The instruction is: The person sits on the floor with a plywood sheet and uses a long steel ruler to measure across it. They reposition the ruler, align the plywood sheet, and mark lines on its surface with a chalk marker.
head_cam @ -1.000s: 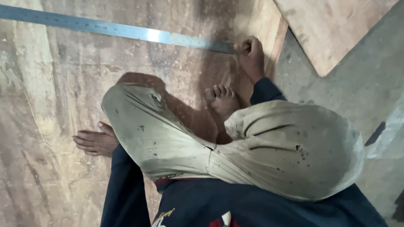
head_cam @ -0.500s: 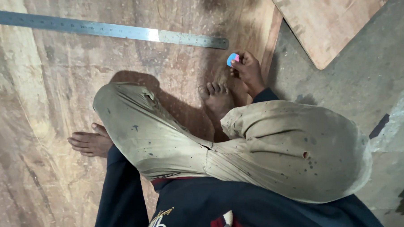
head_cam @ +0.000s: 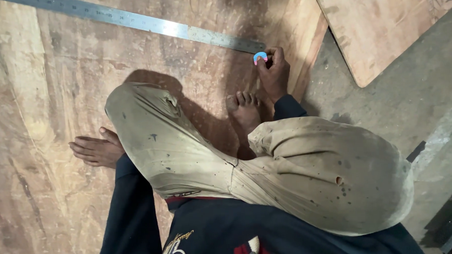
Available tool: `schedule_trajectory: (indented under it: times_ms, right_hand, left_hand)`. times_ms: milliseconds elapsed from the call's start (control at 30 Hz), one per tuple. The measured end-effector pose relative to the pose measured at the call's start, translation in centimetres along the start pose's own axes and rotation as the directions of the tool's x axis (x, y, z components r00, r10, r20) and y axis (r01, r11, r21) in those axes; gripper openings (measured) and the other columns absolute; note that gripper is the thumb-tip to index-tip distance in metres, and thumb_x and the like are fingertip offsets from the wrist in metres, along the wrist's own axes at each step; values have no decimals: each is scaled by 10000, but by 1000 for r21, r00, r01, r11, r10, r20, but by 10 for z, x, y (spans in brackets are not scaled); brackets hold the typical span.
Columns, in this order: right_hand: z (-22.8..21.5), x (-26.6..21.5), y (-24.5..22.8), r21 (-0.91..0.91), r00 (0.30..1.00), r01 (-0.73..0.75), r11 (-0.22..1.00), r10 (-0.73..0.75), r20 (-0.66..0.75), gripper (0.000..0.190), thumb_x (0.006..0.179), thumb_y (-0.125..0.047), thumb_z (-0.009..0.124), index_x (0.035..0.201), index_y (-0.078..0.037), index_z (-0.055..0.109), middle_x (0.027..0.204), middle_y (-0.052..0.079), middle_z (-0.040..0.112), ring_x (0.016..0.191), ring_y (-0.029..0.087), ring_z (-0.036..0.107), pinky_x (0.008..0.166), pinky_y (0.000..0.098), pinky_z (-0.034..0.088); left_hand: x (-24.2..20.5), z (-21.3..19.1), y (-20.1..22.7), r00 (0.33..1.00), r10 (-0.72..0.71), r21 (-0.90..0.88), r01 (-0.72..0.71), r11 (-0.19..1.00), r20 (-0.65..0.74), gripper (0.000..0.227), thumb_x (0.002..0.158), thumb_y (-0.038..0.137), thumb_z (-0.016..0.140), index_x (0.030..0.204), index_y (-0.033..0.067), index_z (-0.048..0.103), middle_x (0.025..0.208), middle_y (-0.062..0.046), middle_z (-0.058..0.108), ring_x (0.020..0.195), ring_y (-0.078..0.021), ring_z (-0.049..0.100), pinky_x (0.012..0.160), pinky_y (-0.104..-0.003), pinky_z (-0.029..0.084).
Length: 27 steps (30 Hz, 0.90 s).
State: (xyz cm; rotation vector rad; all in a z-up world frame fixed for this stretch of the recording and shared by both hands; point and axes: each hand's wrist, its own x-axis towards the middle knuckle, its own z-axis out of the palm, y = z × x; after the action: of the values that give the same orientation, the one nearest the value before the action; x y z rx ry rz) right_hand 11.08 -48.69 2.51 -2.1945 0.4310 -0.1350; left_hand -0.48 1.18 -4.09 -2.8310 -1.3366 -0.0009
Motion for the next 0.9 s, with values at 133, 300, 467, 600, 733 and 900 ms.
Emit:
schedule_trajectory:
  times_ms: [133, 300, 467, 600, 733, 900]
  right_hand:
    - [3, 1, 0, -41, 999, 26, 999, -27, -22, 192, 951, -84, 736, 1080, -25, 606, 854, 129, 716, 768, 223, 726, 697, 362, 569]
    - [4, 2, -2, -77, 997, 63, 995, -65, -33, 182, 944, -73, 725, 1062, -22, 595, 860, 141, 709, 773, 268, 728, 694, 392, 566]
    - [-4, 5, 1, -139, 994, 107, 985, -102, 39, 171, 945, -56, 733, 1054, -26, 604, 878, 154, 708, 805, 295, 718, 704, 410, 557]
    - [-23, 8, 12, 132, 996, 6, 991, -18, 92, 135, 912, -36, 690, 1005, -22, 593, 851, 73, 704, 802, 201, 721, 712, 357, 593]
    - [-46, 16, 19, 480, 988, -142, 866, 155, 13, 135, 982, -48, 668, 1099, -42, 600, 961, 11, 671, 826, 95, 659, 710, 285, 579]
    - [-21, 29, 38, 234, 882, -431, 871, 352, 314, 260, 1035, -198, 776, 1129, 12, 655, 968, 142, 601, 788, 210, 561, 668, 402, 475]
  left_hand:
    - [0, 2, 0, 1000, 4, 13, -4, 1000, -24, 889, 1081, 753, 252, 1641, 66, 314, 1714, -157, 258, 1577, -381, 267, 1238, -576, 262]
    - [-3, -5, 2, 1000, -7, -16, 6, 1000, -13, 887, 1065, 748, 257, 1626, 64, 318, 1706, -163, 258, 1568, -379, 267, 1224, -577, 256]
    - [-7, -5, 2, 1000, -6, -15, 5, 1000, -9, 883, 1065, 746, 259, 1625, 66, 319, 1706, -157, 259, 1570, -372, 269, 1229, -576, 253]
    - [-2, -5, 3, 1000, -1, -16, 1, 1000, -15, 878, 1065, 744, 260, 1623, 69, 320, 1706, -152, 260, 1572, -365, 271, 1234, -576, 249]
    - [-1, -3, -1, 1000, 19, -28, -20, 999, -17, 879, 1090, 732, 280, 1631, 40, 309, 1706, -175, 251, 1570, -399, 253, 1226, -595, 229]
    - [3, 27, -14, 1000, -1, 96, -1, 995, 17, 865, 1089, 715, 290, 1655, 61, 276, 1728, -172, 220, 1581, -413, 210, 1236, -608, 205]
